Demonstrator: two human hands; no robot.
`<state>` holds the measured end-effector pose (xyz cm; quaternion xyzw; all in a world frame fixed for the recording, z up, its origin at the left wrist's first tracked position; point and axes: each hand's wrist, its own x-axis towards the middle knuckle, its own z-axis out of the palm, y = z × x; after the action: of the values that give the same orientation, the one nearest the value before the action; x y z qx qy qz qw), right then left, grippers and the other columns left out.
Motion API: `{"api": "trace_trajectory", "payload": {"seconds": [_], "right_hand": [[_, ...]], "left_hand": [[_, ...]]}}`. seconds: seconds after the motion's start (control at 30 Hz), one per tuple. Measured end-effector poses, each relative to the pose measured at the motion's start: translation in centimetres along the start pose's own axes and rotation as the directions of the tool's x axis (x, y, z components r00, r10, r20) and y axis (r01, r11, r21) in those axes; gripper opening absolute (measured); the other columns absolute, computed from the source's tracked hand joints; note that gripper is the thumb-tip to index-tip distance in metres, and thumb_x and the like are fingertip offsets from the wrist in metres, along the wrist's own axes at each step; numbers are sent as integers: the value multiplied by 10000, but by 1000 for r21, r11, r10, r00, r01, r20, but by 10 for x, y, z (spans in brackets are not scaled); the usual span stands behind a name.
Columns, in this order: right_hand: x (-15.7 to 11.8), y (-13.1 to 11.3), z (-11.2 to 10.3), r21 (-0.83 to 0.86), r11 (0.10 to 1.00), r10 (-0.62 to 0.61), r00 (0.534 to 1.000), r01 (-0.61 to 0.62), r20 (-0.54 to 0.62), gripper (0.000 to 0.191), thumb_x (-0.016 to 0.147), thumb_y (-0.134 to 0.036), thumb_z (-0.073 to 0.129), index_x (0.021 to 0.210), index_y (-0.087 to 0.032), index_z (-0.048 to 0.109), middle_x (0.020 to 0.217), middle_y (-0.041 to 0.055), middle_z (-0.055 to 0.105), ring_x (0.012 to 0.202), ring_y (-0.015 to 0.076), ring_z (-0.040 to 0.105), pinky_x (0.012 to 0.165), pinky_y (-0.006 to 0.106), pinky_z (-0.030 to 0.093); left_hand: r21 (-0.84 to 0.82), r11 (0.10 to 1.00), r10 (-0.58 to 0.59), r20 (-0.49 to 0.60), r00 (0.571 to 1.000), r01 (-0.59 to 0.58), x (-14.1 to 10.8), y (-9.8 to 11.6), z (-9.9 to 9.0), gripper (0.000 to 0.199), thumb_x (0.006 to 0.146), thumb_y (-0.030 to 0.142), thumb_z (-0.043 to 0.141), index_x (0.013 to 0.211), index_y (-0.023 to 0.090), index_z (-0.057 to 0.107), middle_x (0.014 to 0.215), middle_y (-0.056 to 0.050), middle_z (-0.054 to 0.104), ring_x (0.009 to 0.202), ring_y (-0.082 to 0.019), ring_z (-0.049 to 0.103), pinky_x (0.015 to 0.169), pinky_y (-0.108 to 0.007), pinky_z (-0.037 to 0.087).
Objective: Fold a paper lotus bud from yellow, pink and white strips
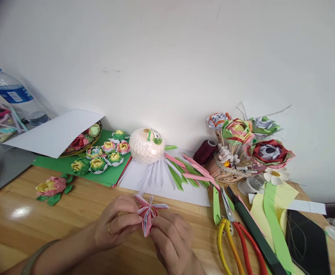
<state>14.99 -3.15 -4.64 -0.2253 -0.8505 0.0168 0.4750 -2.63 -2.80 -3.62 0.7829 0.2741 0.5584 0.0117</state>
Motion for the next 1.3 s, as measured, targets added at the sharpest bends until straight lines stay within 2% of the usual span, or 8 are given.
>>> {"api": "trace_trajectory", "payload": {"seconds": [0.23,0.37,0.7,0.83,0.97,1.07,1.23,1.3], "right_hand": [[1,0,-1,12,1000,-6,1000,6,2,144,808,-51,488,896,-144,554,776,77,656,806,159,604,655,265,516],[1,0,1,40,998,44,999,-44,4,165,803,-39,480,892,-162,546,763,65,649,774,157,605,639,271,512],[11,-3,5,161,972,172,985,-171,11,125,836,-88,445,848,-194,509,742,37,632,694,144,587,596,268,495],[10,-5,6,244,916,311,948,-320,76,120,826,-91,476,818,-207,504,797,36,638,732,153,581,620,274,480],[11,-4,10,284,784,543,832,-552,115,91,802,-152,553,729,-199,527,724,10,579,691,144,548,600,252,450],[12,-1,13,307,715,628,770,-628,114,136,786,-212,581,665,-186,524,693,0,520,654,132,513,575,237,426],[11,3,14,414,517,712,645,-750,279,176,800,-282,562,668,-177,512,633,-16,515,601,116,490,557,225,419],[11,3,14,440,449,730,603,-778,321,180,794,-306,570,683,-175,515,647,-13,525,607,113,497,568,226,424]], "left_hand": [[-7,1000,-9,20,1000,9,-2,-1,0,85,768,121,540,834,173,533,692,2,543,624,-90,545,626,-188,490],[-21,1000,-18,42,999,19,-3,-4,0,53,766,125,533,796,167,545,678,-4,549,651,-107,534,616,-217,455],[-248,935,-213,177,961,253,7,-1,-1,48,716,118,583,699,149,552,639,-29,541,606,-114,482,566,-230,406],[-298,891,-291,205,934,343,5,-3,0,51,701,127,610,708,146,563,632,-25,538,607,-114,474,563,-230,406],[-282,819,-447,234,864,500,2,-6,3,94,679,146,642,646,141,554,618,-20,525,635,-122,475,550,-223,399],[-269,745,-550,269,791,610,1,-6,5,132,689,185,647,604,140,556,619,-21,522,651,-124,487,514,-202,389],[-275,581,-696,319,643,766,1,-4,6,138,667,194,651,585,134,559,619,-10,540,627,-109,507,530,-206,405],[-297,472,-745,369,556,830,0,-4,7,132,656,199,653,600,129,556,627,-3,552,611,-101,513,570,-221,424]]}}
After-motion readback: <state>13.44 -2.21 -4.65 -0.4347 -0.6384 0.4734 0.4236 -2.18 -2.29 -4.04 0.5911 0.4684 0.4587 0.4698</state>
